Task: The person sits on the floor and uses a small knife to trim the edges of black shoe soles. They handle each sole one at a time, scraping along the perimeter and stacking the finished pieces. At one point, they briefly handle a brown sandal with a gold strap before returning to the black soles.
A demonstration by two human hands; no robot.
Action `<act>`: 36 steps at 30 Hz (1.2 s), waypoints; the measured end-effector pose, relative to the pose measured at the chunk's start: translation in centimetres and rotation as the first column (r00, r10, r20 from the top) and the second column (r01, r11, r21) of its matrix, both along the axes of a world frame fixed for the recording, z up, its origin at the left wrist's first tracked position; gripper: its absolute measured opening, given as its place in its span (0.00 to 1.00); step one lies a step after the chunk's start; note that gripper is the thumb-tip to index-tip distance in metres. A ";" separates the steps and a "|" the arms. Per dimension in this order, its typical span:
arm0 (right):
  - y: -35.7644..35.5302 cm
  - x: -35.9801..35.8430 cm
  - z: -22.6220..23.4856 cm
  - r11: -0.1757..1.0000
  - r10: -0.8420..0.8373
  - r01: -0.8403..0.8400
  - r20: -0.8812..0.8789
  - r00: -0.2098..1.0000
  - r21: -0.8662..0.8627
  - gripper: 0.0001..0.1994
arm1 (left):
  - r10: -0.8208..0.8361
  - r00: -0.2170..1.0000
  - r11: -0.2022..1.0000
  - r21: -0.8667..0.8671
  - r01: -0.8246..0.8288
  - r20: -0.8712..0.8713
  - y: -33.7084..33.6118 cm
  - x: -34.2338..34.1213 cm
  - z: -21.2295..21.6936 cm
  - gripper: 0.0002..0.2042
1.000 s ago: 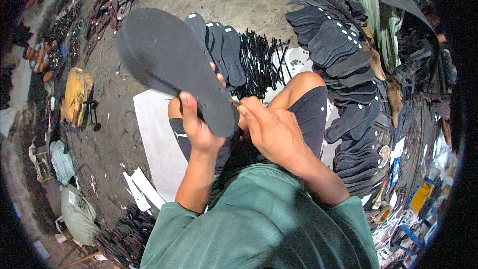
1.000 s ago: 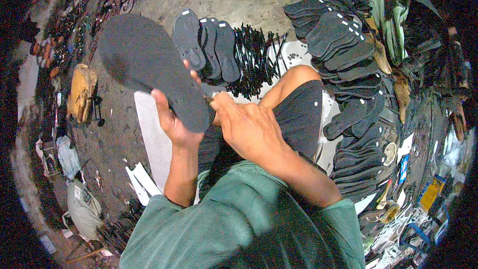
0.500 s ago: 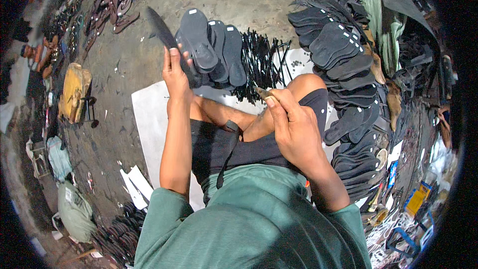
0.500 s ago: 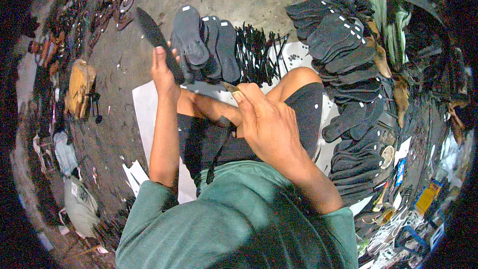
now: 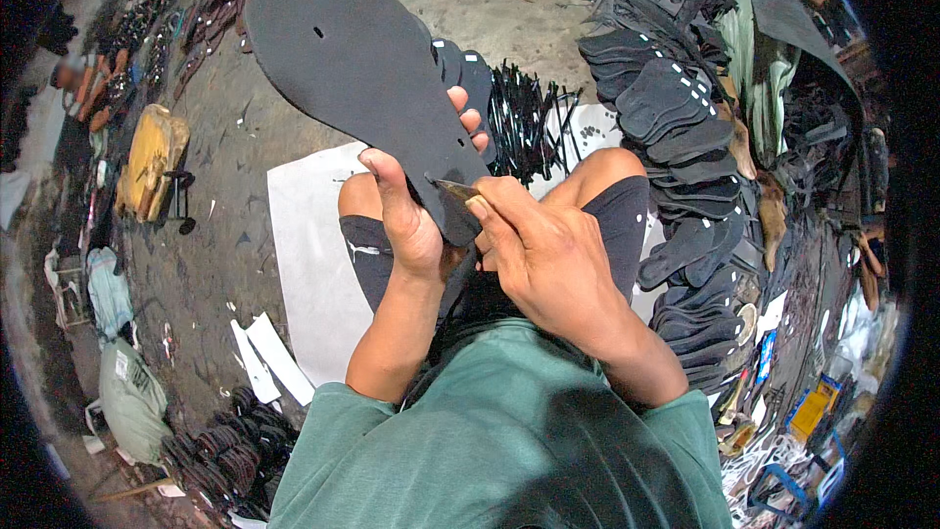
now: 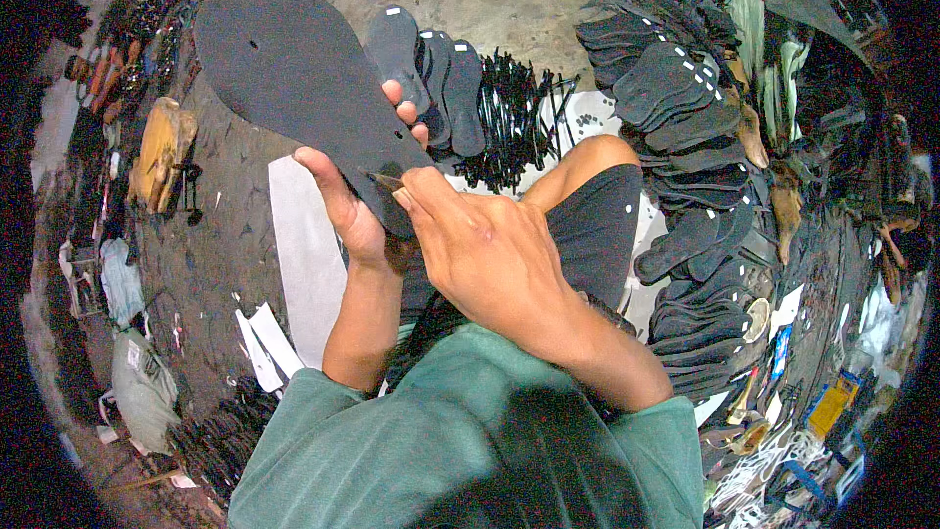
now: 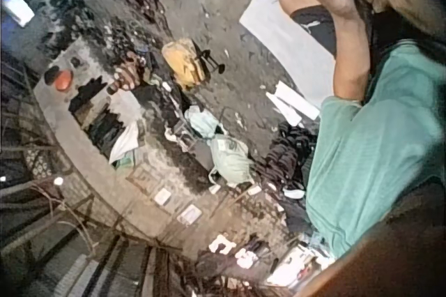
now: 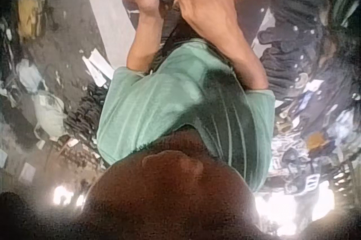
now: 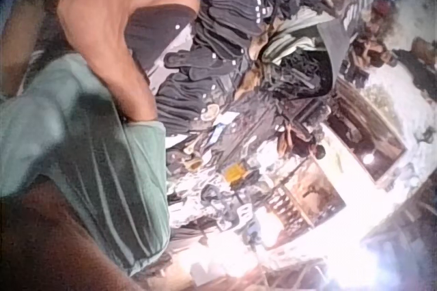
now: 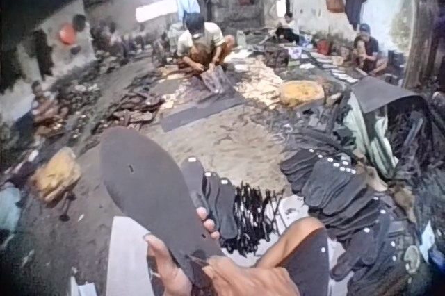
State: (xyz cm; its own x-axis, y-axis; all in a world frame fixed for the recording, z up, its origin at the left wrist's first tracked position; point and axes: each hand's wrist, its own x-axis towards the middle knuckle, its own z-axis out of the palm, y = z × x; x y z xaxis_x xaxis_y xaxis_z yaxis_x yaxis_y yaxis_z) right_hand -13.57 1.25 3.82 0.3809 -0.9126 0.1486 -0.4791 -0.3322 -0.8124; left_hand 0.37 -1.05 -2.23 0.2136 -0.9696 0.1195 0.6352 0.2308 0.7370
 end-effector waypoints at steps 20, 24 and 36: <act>1.9 -0.8 0.5 0.992 0.028 -0.043 -0.131 0.991 -0.120 0.05 | 0.098 0.991 0.995 0.018 -0.100 0.092 1.9 -1.9 1.7 0.47; 2.5 -1.8 -0.6 0.997 0.024 -0.027 -0.052 0.998 -0.068 0.06 | 0.093 0.992 0.996 0.007 -0.094 0.080 1.7 -1.9 1.5 0.46; -0.6 -2.6 -0.1 0.980 -0.130 0.123 -0.039 0.991 -0.156 0.07 | -0.020 0.999 0.999 -0.032 0.019 -0.031 1.3 -2.9 1.8 0.47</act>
